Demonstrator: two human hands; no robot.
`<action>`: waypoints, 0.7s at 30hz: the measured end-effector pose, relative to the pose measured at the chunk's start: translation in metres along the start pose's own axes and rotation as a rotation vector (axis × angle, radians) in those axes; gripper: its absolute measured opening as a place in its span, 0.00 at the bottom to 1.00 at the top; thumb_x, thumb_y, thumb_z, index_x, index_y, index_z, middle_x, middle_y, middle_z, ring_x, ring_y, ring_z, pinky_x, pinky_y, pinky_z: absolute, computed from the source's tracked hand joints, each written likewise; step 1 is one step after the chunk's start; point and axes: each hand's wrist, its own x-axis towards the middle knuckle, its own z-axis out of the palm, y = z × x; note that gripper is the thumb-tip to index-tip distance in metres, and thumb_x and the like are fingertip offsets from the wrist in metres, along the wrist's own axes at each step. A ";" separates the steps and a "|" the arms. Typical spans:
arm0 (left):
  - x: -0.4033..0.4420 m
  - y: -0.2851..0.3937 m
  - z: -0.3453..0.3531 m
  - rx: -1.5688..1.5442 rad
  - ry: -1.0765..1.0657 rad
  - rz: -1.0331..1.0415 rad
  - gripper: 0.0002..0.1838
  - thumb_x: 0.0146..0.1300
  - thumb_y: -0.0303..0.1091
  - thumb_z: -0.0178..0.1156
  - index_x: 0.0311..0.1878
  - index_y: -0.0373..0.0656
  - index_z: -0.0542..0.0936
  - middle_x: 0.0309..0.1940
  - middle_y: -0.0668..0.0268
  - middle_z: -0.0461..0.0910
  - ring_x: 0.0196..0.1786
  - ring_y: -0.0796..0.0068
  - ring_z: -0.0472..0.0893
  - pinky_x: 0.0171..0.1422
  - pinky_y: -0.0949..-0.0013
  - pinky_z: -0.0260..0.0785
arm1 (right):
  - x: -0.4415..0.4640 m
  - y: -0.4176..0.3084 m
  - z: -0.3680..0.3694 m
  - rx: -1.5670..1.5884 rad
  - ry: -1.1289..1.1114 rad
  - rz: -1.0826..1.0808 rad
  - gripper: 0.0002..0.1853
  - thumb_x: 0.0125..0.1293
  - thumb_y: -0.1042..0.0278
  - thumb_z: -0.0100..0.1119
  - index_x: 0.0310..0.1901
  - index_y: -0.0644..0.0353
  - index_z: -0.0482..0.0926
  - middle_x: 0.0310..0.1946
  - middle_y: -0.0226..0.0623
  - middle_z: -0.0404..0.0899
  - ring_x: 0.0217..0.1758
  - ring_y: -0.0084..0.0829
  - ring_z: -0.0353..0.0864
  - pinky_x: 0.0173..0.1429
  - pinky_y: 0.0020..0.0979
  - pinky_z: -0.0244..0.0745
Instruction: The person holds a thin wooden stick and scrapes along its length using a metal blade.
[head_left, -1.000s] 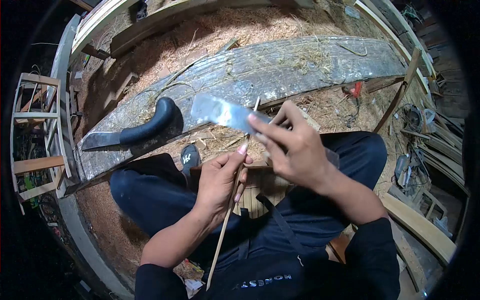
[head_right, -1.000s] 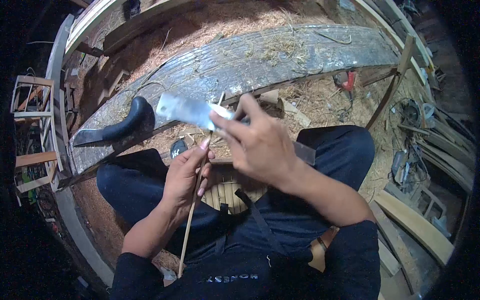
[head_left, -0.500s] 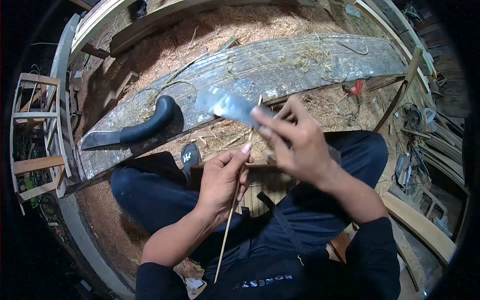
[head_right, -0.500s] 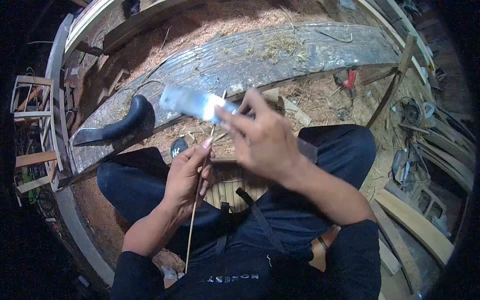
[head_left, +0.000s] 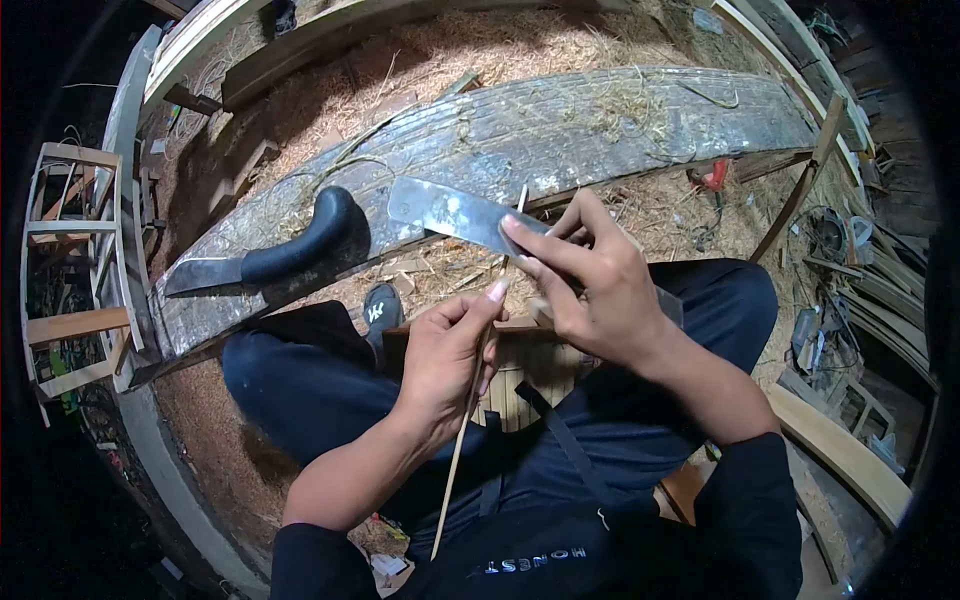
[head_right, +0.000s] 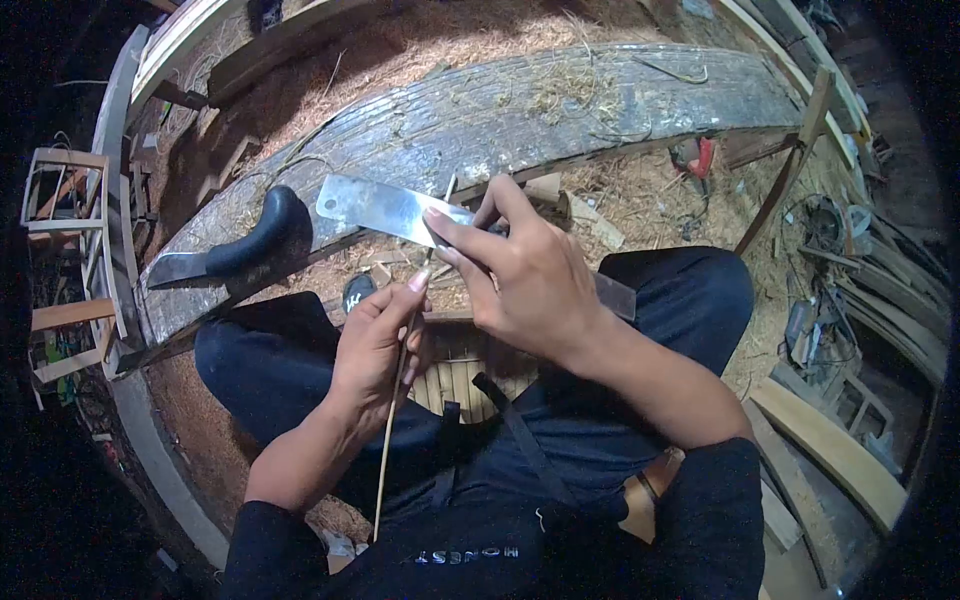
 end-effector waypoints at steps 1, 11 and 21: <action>0.001 0.001 0.002 -0.012 -0.006 0.007 0.17 0.73 0.46 0.64 0.33 0.43 0.78 0.15 0.74 0.70 0.11 0.85 0.65 0.13 0.79 0.53 | 0.002 0.000 -0.002 -0.002 -0.002 0.011 0.24 0.61 0.77 0.68 0.60 0.50 0.85 0.33 0.40 0.68 0.32 0.33 0.75 0.35 0.33 0.74; 0.000 -0.001 0.000 0.020 -0.006 0.009 0.16 0.74 0.43 0.62 0.32 0.43 0.77 0.15 0.73 0.70 0.11 0.85 0.65 0.14 0.79 0.55 | -0.001 -0.002 -0.005 -0.079 -0.079 0.029 0.16 0.67 0.69 0.64 0.56 0.52 0.86 0.36 0.38 0.71 0.31 0.35 0.80 0.32 0.36 0.78; -0.002 -0.001 0.000 0.007 -0.014 0.007 0.17 0.73 0.45 0.63 0.31 0.45 0.76 0.15 0.74 0.70 0.12 0.86 0.65 0.14 0.79 0.54 | 0.004 0.014 0.001 -0.002 0.021 0.036 0.22 0.62 0.75 0.69 0.59 0.51 0.85 0.33 0.40 0.69 0.30 0.34 0.73 0.36 0.33 0.73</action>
